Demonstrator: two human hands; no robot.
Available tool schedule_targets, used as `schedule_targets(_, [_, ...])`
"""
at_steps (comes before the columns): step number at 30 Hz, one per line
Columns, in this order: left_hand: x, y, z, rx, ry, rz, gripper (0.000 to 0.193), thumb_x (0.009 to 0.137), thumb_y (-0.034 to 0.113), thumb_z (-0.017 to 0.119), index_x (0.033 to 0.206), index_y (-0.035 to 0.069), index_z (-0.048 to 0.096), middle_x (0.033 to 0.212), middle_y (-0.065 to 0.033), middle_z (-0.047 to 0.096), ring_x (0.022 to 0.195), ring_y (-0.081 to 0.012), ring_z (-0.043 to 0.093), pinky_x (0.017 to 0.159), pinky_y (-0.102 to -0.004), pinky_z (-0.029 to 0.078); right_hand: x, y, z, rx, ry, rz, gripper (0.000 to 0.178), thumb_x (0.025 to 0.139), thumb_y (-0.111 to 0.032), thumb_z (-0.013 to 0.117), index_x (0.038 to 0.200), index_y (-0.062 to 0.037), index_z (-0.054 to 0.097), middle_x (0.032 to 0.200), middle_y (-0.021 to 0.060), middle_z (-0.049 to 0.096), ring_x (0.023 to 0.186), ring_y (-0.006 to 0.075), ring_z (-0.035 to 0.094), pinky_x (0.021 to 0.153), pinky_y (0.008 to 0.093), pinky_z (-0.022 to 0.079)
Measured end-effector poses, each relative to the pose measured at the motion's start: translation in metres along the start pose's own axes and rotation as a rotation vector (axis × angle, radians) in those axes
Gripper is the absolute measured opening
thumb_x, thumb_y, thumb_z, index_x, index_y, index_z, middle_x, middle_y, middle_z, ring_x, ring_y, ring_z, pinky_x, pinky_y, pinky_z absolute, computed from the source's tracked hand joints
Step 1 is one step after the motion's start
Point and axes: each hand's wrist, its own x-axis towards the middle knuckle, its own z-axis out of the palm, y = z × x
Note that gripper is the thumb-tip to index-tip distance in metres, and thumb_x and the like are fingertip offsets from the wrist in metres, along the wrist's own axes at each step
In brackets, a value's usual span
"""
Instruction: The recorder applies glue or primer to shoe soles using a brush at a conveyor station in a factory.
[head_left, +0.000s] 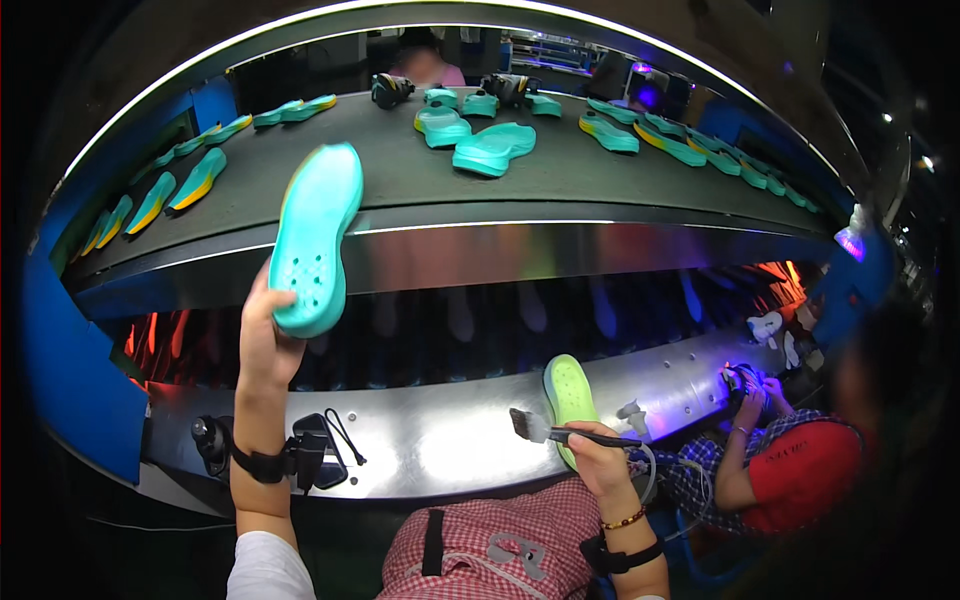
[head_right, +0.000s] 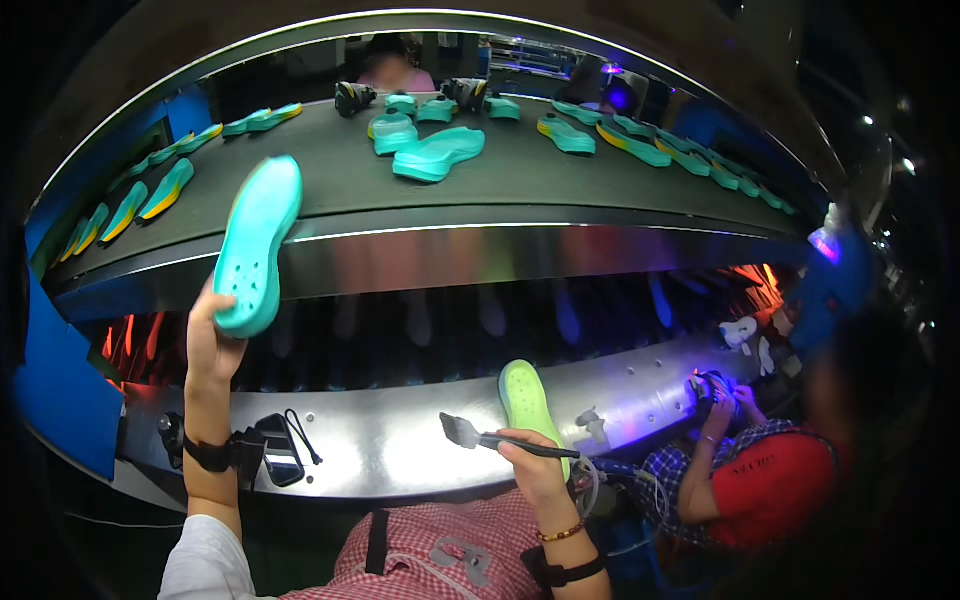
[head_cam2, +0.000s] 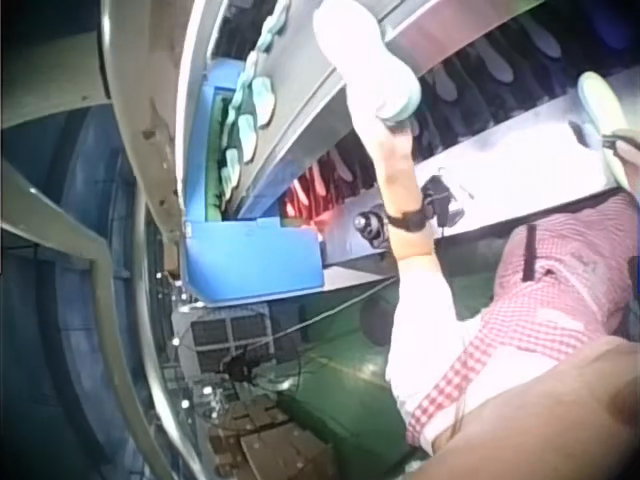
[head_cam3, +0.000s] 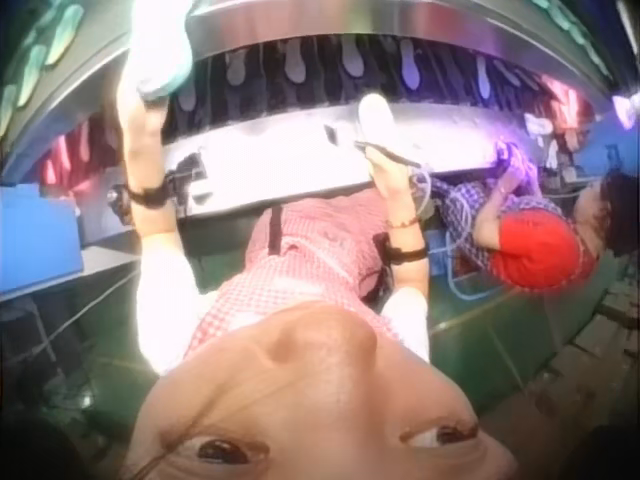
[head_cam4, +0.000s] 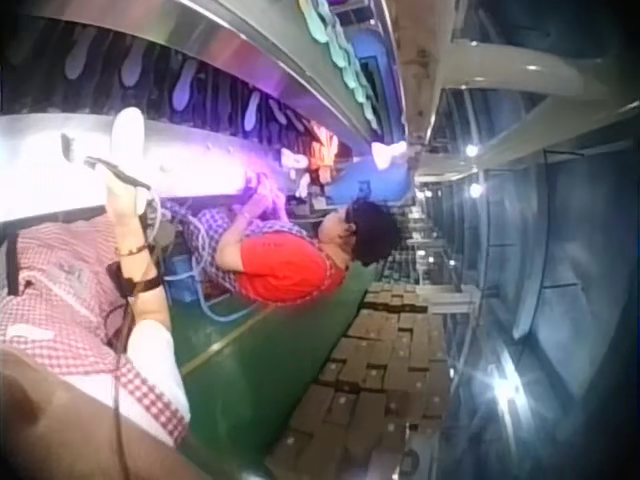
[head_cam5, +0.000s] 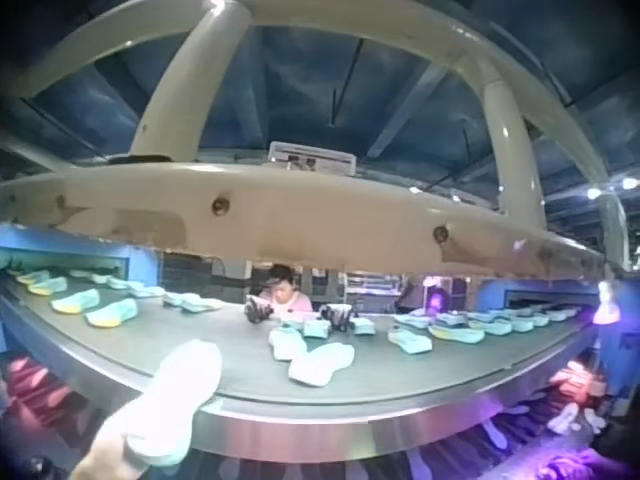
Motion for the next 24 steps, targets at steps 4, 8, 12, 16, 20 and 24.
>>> schedule_targets(4, [-0.062,-0.040,-0.028,-0.345,0.194,-0.257,0.061,0.090,0.039,0.046,0.133,-0.003,0.036,0.120,-0.0213,0.052,0.111,-0.0321,0.054,0.090,-0.0435,0.048,-0.001,-0.001,0.003,0.000,-0.011,0.002,0.021,0.080,0.005,0.058,0.101,0.0068,0.060,0.099,0.0183,0.064,0.095,0.0253,0.061,0.093,0.0360,0.045])
schedule_targets(8, [-0.111,-0.110,-0.027,-0.696,-0.383,-0.495,0.086,0.083,0.056,0.051,0.142,0.002,0.020,0.135,-0.0256,0.038,0.117,-0.0400,0.048,0.102,-0.0559,0.034,0.004,0.001,0.016,0.059,-0.023,0.004,0.022,0.078,0.006,0.060,0.100,0.0074,0.062,0.094,0.0131,0.065,0.089,0.0192,0.061,0.086,0.0292,0.046])
schedule_targets(12, [-0.141,-0.162,0.010,-0.945,-0.290,-0.757,0.077,0.087,0.062,0.041,0.140,0.008,0.031,0.138,-0.0168,0.039,0.125,-0.0353,0.040,0.105,-0.0503,0.030,0.011,0.014,0.037,-0.059,-0.074,0.066,0.022,0.078,0.001,0.065,0.099,0.0064,0.063,0.092,0.0104,0.066,0.086,0.0143,0.060,0.081,0.0251,0.047])
schedule_targets(16, [-0.155,-0.174,0.040,-0.782,-0.175,-0.913,0.092,0.079,0.079,0.015,0.139,0.011,0.033,0.132,-0.0193,0.044,0.118,-0.0370,0.047,0.100,-0.0518,0.036,0.019,0.023,0.047,-0.208,-0.052,0.129,0.022,0.079,0.000,0.064,0.100,0.0055,0.063,0.094,0.0107,0.066,0.087,0.0153,0.061,0.082,0.0265,0.046])
schedule_targets(20, [-0.160,-0.179,0.059,-0.759,-0.107,-0.887,0.088,0.083,0.075,0.009,0.134,0.009,0.039,0.122,-0.0195,0.052,0.109,-0.0347,0.053,0.094,-0.0487,0.043,0.034,0.022,0.056,-0.262,0.000,0.056,0.021,0.079,-0.002,0.066,0.099,0.0050,0.064,0.092,0.0091,0.066,0.087,0.0134,0.060,0.080,0.0252,0.047])
schedule_targets(24, [-0.159,-0.195,0.076,-0.612,0.205,-0.811,0.080,0.086,0.070,0.012,0.127,0.010,0.044,0.118,-0.0142,0.055,0.107,-0.0273,0.054,0.094,-0.0434,0.043,0.041,0.027,0.077,-0.735,-0.089,-0.191,0.017,0.077,-0.006,0.069,0.093,-0.0016,0.068,0.087,0.0099,0.067,0.083,0.0168,0.062,0.076,0.0260,0.048])
